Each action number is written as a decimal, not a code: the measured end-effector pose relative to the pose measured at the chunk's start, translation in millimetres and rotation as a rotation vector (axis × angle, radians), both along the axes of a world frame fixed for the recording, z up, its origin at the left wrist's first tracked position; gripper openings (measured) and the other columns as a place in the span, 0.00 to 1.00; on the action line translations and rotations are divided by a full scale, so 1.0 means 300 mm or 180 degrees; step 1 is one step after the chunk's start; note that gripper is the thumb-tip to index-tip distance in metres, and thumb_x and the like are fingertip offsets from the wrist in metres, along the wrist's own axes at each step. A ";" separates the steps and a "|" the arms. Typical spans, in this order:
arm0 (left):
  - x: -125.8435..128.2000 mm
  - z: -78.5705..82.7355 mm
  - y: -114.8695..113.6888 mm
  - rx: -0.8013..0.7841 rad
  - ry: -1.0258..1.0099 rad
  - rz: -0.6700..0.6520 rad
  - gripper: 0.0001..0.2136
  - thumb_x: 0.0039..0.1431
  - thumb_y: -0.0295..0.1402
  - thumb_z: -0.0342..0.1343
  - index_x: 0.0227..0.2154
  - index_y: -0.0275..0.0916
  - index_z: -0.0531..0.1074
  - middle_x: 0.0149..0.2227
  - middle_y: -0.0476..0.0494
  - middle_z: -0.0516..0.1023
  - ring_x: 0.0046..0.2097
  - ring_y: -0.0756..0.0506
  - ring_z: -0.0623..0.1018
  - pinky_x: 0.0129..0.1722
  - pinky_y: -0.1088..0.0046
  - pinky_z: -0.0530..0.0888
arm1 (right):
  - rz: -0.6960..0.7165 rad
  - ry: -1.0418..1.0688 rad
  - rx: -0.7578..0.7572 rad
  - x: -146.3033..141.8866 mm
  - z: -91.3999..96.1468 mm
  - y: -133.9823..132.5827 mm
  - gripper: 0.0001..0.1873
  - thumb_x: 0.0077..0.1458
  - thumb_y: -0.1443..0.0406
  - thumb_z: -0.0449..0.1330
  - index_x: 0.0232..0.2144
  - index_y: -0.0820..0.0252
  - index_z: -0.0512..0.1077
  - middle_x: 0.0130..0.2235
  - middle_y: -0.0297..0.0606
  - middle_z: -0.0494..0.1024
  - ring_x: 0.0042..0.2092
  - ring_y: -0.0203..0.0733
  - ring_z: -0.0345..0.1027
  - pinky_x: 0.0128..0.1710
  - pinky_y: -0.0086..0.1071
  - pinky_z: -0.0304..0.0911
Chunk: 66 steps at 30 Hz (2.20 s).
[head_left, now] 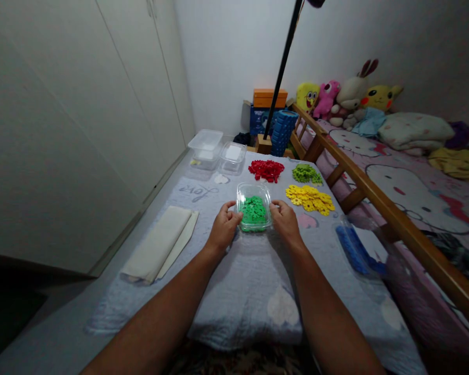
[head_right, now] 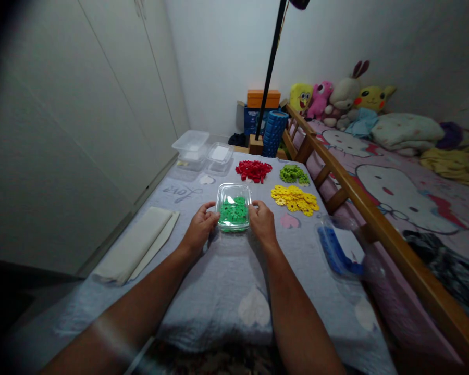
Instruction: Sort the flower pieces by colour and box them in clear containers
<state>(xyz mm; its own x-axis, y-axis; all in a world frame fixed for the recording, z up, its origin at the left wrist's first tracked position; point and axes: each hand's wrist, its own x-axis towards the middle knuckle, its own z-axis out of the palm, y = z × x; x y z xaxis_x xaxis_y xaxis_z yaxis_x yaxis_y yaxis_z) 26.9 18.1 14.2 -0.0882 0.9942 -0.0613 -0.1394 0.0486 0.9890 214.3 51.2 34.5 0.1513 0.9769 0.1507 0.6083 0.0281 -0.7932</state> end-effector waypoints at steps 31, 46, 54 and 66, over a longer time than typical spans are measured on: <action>0.007 0.017 -0.022 0.0272 0.0796 0.0312 0.24 0.59 0.37 0.53 0.57 0.33 0.69 0.22 0.58 0.62 0.25 0.50 0.65 0.28 0.74 0.62 | 0.0293 0.0021 -0.0087 -0.006 -0.015 -0.056 0.28 0.64 0.55 0.49 0.55 0.67 0.75 0.38 0.45 0.83 0.41 0.48 0.75 0.41 0.33 0.65; 0.025 0.031 -0.048 0.0376 0.1197 0.0494 0.23 0.59 0.33 0.52 0.57 0.33 0.69 0.19 0.59 0.62 0.23 0.50 0.65 0.28 0.74 0.60 | 0.0069 -0.0496 -0.0198 -0.020 -0.001 -0.067 0.27 0.63 0.58 0.52 0.58 0.67 0.73 0.42 0.51 0.84 0.39 0.50 0.77 0.40 0.34 0.64; 0.026 0.023 -0.047 0.0385 0.1095 0.0492 0.22 0.58 0.33 0.53 0.55 0.36 0.69 0.19 0.60 0.61 0.23 0.50 0.65 0.28 0.75 0.60 | 0.0064 -0.0435 -0.0124 -0.022 -0.009 -0.068 0.26 0.62 0.59 0.52 0.57 0.65 0.74 0.38 0.48 0.84 0.37 0.49 0.76 0.38 0.33 0.63; 0.027 0.015 -0.047 0.0344 0.0907 0.0468 0.21 0.58 0.34 0.54 0.55 0.37 0.68 0.20 0.60 0.62 0.23 0.50 0.64 0.28 0.75 0.60 | 0.0017 -0.0242 -0.0120 -0.025 -0.007 -0.074 0.31 0.60 0.56 0.52 0.60 0.68 0.70 0.28 0.39 0.79 0.29 0.45 0.70 0.32 0.33 0.58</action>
<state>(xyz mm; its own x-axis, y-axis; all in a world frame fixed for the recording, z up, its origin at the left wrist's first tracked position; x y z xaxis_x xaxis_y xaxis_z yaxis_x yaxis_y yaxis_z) 35.0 4.1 18.6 -0.2296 0.9690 0.0917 0.1458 -0.0589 0.9876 206.9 28.9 32.4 0.1355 0.9829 0.1245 0.6668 0.0025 -0.7452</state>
